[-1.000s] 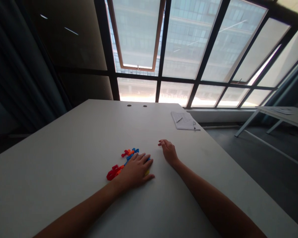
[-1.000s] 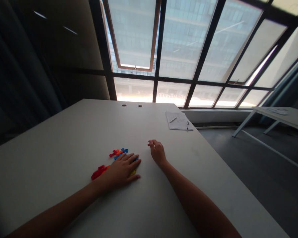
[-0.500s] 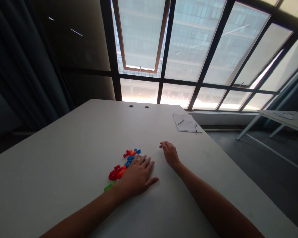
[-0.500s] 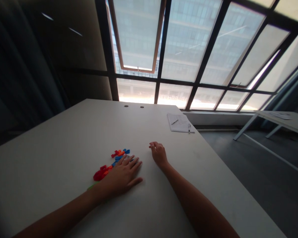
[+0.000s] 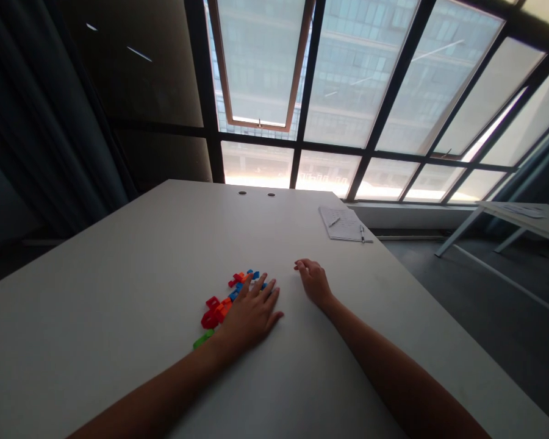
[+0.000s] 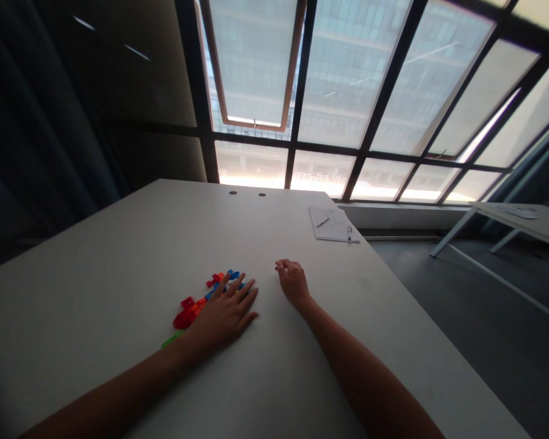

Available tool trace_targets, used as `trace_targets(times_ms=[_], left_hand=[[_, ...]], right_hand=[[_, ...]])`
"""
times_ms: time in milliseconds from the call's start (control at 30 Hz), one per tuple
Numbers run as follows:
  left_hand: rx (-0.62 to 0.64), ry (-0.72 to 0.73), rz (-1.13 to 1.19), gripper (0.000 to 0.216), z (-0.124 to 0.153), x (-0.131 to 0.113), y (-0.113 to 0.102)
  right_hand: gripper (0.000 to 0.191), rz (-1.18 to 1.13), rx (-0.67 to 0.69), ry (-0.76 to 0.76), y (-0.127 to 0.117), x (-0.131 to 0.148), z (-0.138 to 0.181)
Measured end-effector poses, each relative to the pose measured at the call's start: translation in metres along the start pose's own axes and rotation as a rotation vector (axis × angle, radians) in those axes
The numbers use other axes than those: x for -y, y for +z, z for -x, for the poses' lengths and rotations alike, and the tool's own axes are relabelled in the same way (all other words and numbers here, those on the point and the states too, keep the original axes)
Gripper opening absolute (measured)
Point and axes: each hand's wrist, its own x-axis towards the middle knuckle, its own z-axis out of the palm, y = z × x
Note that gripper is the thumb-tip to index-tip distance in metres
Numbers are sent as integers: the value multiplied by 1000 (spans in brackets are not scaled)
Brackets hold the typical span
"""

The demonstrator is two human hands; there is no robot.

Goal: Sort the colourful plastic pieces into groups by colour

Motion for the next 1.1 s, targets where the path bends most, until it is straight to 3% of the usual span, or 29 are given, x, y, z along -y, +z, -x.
trace_targets(times_ms=[167, 400, 667, 900, 1100], left_hand=[[-45, -28, 0, 59, -5, 19, -1], [71, -130, 40, 53, -14, 44, 1], [62, -178, 21, 49, -9, 64, 3], [90, -389, -64, 52, 0, 119, -5], [73, -466, -107, 55, 10, 163, -8]], right_hand=[[31, 18, -2, -14, 1, -1, 0], [28, 50, 9, -28, 1, 0, 0], [27, 89, 36, -55, 1, -1, 1], [24, 133, 63, -98, 3, -2, 2], [24, 149, 83, -116, 2, 0, 4]])
